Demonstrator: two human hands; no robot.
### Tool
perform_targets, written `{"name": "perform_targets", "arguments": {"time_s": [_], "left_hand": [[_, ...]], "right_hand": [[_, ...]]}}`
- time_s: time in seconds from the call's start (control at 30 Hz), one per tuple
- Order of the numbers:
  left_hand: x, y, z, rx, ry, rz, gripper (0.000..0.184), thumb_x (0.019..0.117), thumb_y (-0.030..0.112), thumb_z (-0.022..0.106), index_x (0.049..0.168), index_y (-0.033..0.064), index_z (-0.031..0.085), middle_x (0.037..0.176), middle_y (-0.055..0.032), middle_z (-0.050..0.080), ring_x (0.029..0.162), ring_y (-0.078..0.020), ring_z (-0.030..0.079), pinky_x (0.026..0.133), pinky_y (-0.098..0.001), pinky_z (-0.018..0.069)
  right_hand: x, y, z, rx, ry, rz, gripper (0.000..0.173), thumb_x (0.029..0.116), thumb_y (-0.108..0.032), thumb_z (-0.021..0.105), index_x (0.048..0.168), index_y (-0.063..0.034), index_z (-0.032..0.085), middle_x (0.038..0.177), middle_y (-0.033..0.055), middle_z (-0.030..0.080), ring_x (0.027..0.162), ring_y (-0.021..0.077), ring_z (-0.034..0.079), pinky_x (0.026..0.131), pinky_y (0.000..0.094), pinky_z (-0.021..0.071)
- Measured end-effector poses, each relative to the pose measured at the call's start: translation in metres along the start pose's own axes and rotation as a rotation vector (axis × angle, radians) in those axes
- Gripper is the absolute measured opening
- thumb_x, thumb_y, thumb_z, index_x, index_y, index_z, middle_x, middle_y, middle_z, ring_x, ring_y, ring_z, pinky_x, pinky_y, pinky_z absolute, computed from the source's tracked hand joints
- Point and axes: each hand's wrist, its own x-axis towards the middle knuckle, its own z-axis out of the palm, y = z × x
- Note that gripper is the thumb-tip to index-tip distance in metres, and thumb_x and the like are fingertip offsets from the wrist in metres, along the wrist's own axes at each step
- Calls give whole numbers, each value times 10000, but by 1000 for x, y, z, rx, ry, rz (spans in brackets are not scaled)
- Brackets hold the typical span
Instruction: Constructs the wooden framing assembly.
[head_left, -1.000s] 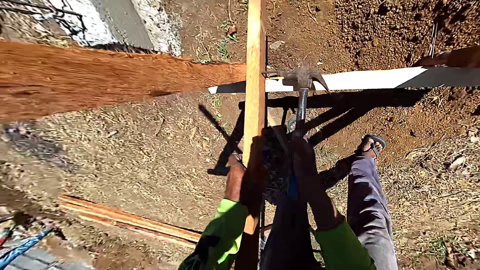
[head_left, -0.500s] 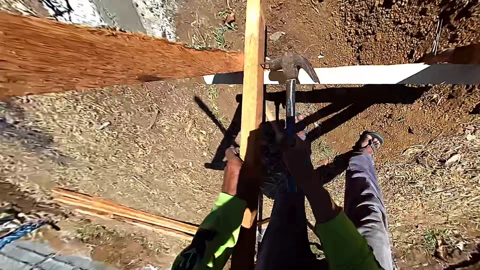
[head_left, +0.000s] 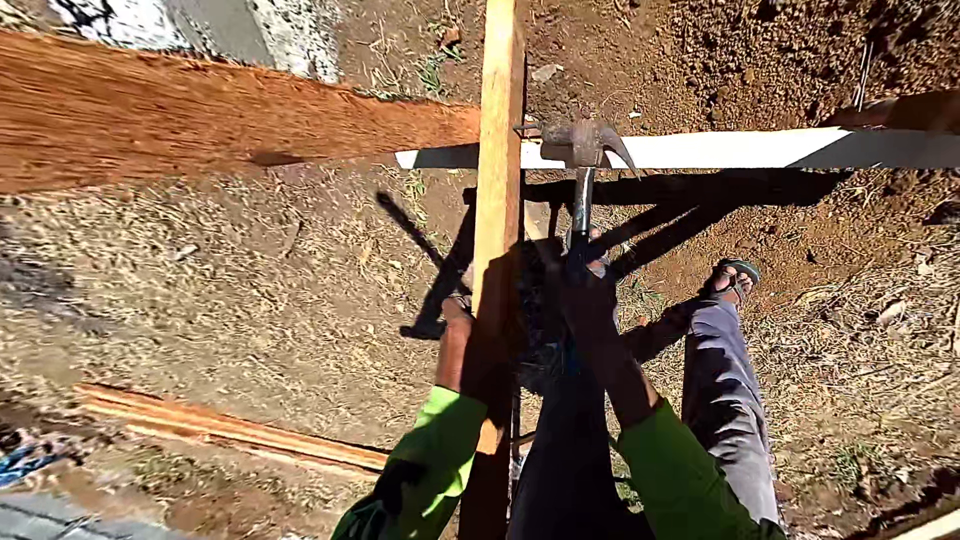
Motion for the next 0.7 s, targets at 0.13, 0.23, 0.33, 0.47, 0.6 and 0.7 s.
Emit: {"name": "perform_targets", "arguments": {"time_s": [0.13,0.23,0.33,0.47,0.6,0.7], "left_hand": [[-4,10,-2,41,-15,0,743,879,359,768,1414,-18,415,944,-168,691,837,-303,706,781,-562,581],[1,13,-3,49,-14,0,704,896,365,756,1389,-34,451,963,-186,699,873,-322,709,812,-573,575],[1,9,-1,34,-17,-13,773,884,377,763,1439,-20,400,989,-171,694,897,-292,708,827,-540,583],[1,5,2,28,4,-9,815,859,405,784,1433,-11,380,970,-177,688,861,-313,707,792,-570,582],[8,8,-3,27,8,-5,823,879,405,760,1476,10,353,1000,-180,696,879,-321,714,803,-567,585],[3,10,-5,41,-26,-7,782,888,376,768,1443,-7,371,993,-186,690,880,-324,710,815,-564,580]], "right_hand": [[-66,-6,-37,346,184,-242,240,1068,-233,536,968,-15,535,509,23,421,370,141,446,354,327,455],[-94,-35,-69,703,165,-844,400,1099,-411,425,916,-78,549,537,23,526,433,183,588,442,364,571],[-76,-77,-68,764,251,-1135,598,1121,-465,211,764,-111,535,516,16,499,445,205,558,474,381,540],[6,7,-5,173,123,-328,397,1047,-418,567,972,-31,612,539,59,492,412,152,495,414,320,483],[-16,-4,-19,43,86,2,250,1010,-249,654,1079,-17,592,542,45,450,385,153,448,363,340,456],[-81,-8,-57,530,149,-491,287,1079,-281,511,896,-65,553,487,-11,446,365,115,478,356,310,476]]}}
